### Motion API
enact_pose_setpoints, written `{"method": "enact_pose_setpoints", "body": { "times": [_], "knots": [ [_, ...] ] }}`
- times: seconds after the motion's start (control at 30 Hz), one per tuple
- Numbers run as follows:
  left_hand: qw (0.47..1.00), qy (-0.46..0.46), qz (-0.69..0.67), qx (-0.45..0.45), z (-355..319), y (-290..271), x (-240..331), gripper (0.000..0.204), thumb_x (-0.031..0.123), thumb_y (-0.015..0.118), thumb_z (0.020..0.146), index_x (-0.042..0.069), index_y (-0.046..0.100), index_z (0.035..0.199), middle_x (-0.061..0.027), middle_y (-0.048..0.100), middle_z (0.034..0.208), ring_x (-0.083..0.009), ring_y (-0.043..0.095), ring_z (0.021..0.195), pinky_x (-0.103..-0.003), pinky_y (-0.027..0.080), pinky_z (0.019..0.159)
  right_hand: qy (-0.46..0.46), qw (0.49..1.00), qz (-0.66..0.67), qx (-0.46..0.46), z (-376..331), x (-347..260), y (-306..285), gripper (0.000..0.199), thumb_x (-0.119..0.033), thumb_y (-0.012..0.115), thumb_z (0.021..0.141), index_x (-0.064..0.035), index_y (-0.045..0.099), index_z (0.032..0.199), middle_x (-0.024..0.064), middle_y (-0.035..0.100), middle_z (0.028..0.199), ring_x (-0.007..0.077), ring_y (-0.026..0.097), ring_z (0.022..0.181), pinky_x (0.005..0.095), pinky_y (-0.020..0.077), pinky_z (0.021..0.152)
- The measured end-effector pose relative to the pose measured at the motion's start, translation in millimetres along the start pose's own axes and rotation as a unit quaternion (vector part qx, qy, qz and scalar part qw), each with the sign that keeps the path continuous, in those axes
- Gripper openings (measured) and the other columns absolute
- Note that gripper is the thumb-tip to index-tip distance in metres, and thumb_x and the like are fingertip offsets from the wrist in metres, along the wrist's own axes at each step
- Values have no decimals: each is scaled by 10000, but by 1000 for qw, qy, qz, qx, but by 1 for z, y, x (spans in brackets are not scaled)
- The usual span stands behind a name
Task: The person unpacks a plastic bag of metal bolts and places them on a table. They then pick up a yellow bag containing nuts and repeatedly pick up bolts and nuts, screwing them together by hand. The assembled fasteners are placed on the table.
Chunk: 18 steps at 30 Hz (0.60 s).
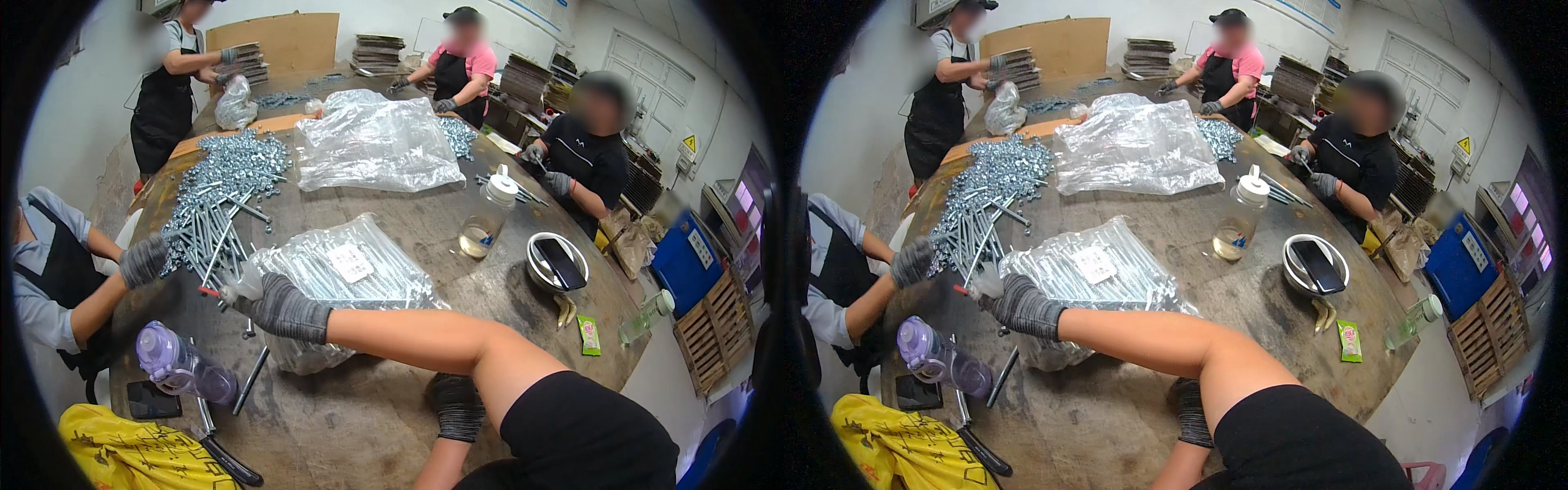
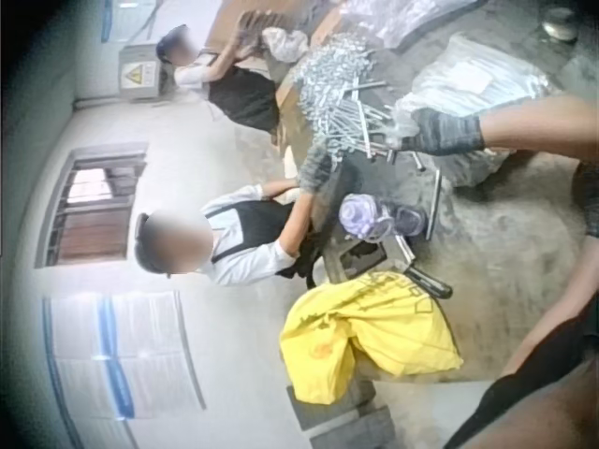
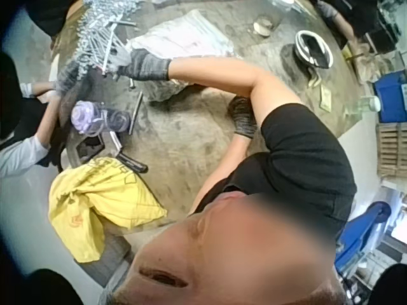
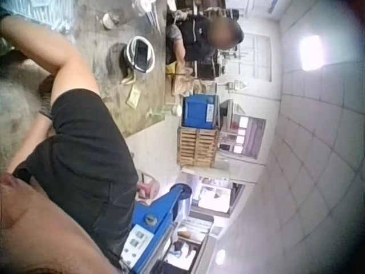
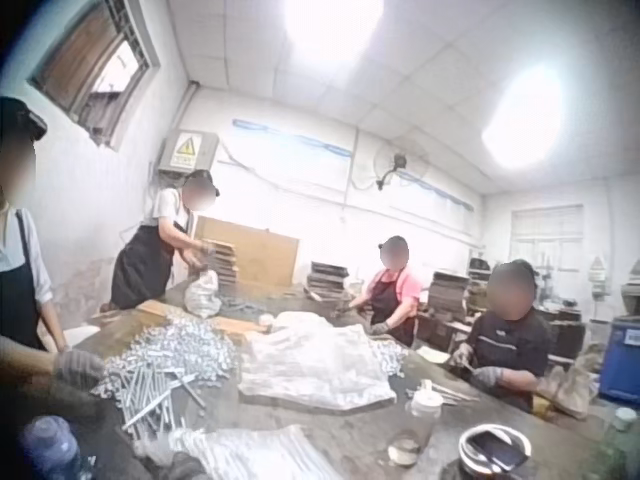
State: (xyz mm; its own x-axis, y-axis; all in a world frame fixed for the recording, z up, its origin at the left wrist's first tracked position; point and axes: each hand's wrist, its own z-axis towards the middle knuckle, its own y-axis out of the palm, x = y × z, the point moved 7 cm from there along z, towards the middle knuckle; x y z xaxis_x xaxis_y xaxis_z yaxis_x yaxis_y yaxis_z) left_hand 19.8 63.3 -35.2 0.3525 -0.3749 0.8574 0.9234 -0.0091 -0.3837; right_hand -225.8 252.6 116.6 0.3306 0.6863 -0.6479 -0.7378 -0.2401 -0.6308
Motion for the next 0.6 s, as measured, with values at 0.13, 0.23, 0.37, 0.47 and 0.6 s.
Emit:
{"method": "enact_pose_setpoints", "body": {
  "times": [0.13,0.23,0.37,0.47,0.6],
  "knots": [
    [996,-15,87,-23,8,-12,16,192,186,571,834,46,651,938,-175,642,954,-355,597,948,-459,462,848,-191,963,-189,8,-38,-23,13,220,-159,526,892,-90,474,1095,168,580,1064,275,589,755,392,483,558],
    [988,47,148,-9,-2,2,17,334,247,525,891,47,603,1147,-184,598,1185,-340,538,1134,-459,403,979,-290,900,-325,27,-103,-34,11,348,-146,516,887,-58,422,1210,171,532,1129,277,581,778,371,489,553],
    [984,37,65,-163,16,-24,39,410,326,519,885,82,558,1212,-150,569,1237,-325,505,1170,-458,354,1026,-128,972,-192,-39,-173,-59,-25,406,-259,493,965,-56,460,1315,132,610,915,245,585,661,355,486,557],
    [986,71,74,-130,18,4,18,313,231,579,751,111,648,1032,-126,638,1029,-328,585,974,-449,423,923,13,988,-18,-153,-224,-64,-38,463,-333,466,997,-60,459,1372,143,628,943,269,587,731,338,478,662],
    [990,128,29,-57,5,8,44,301,158,571,767,107,646,1055,-136,624,1090,-318,575,1023,-454,423,945,182,968,107,-136,-286,-69,-66,466,-399,444,998,-29,568,1254,177,621,1177,280,618,1055,342,491,899]
  ]
}}
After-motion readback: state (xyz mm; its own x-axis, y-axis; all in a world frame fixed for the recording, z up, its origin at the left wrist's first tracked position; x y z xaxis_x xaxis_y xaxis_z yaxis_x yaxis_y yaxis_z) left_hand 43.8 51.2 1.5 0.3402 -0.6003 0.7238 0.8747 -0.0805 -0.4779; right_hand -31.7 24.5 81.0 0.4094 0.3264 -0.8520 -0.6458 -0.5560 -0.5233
